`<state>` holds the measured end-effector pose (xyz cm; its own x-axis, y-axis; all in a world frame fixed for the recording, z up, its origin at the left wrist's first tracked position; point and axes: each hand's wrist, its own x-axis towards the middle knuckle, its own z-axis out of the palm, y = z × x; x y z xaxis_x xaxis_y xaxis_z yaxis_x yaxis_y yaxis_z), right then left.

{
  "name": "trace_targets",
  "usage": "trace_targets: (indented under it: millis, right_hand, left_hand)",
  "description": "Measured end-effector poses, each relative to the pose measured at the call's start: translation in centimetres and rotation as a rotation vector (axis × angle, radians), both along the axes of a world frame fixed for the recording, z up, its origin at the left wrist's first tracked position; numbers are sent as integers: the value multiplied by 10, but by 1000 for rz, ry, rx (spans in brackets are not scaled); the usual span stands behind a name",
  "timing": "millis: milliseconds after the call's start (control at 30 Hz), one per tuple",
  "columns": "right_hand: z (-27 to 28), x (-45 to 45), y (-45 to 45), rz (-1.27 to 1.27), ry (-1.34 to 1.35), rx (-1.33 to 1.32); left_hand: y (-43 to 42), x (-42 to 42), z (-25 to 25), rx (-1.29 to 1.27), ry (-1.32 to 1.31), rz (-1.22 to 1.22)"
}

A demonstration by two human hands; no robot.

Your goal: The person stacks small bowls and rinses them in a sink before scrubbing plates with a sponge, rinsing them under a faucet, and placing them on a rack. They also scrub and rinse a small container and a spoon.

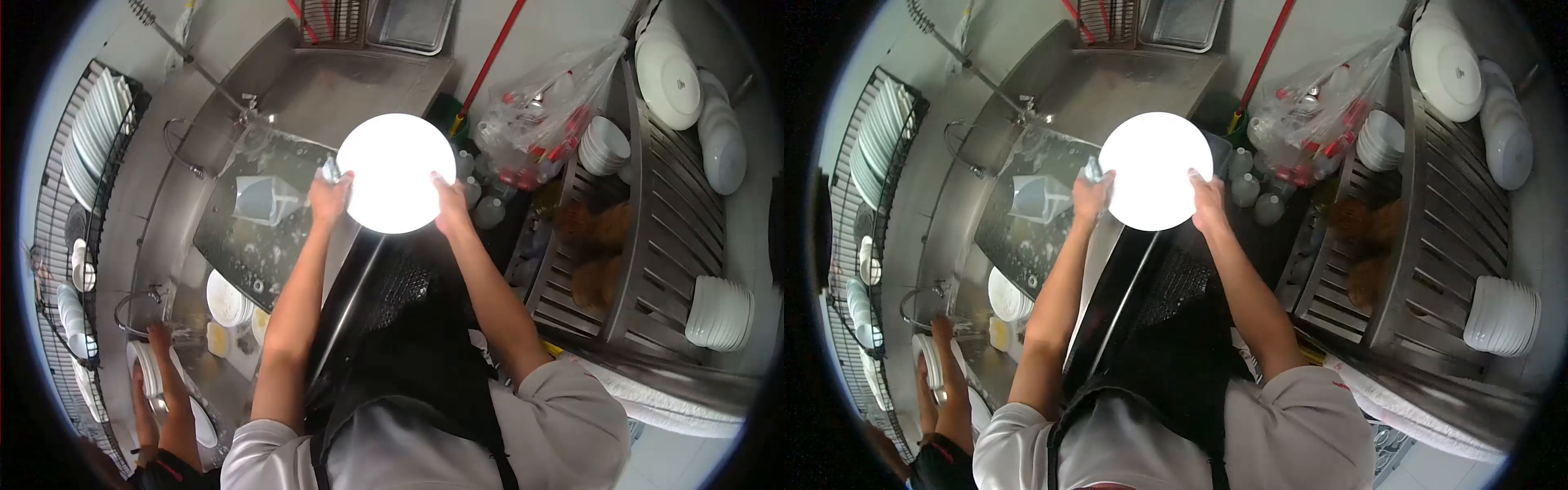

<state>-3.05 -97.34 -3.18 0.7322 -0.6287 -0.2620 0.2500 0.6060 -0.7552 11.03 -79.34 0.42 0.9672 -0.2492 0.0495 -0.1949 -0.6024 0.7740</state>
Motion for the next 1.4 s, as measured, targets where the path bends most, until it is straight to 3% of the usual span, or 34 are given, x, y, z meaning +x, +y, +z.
trace_targets:
  millis: [100,200,300,467,600,700,833,967,1033,1067,1167,1200,1233,1300,1333,1400]
  right_hand:
    - [1,-11,-29,-89,73,-32]
    - [4,-19,-49,-188,135,-58]
    - [5,-31,-68,-256,230,-82]
    - [-8,-42,-84,-325,279,-202]
    - [-3,-49,-106,-370,368,-173]
    - [2,-50,-96,-339,498,-248]
    - [-25,-28,-81,-353,336,-150]
    - [-15,-27,-95,-357,385,-75]
    - [-2,-34,-89,-406,392,-60]
    - [-26,-28,-86,-411,361,-93]
    - [-13,-23,-75,-246,484,-212]
    - [-5,-20,-79,-265,544,-231]
    - [3,-23,-82,-326,490,-149]
    - [14,-35,-94,-449,369,16]
    - [-11,-35,-99,-486,231,-1]
    - [-20,-35,-96,-439,402,-102]
  left_hand:
    - [-62,-10,9,360,-474,-92]
    - [-123,-42,15,520,-814,-152]
    - [-147,-48,-12,250,-727,-642]
    - [-180,-15,6,425,-822,-581]
    - [-141,-21,-17,521,-760,-744]
    - [-142,-19,-24,547,-762,-661]
    - [-192,-13,-21,427,-815,-482]
    - [-166,-57,-19,163,-670,-816]
    - [-159,-39,-35,276,-580,-702]
    - [-169,-34,-30,391,-620,-526]
    - [-216,-41,-24,201,-656,-544]
    - [-222,-55,-23,299,-623,-648]
    - [-213,-70,-23,241,-531,-811]
    - [-185,-86,-14,50,-588,-1046]
    - [-175,-81,-18,97,-586,-1046]
    - [-182,-60,-30,246,-560,-734]
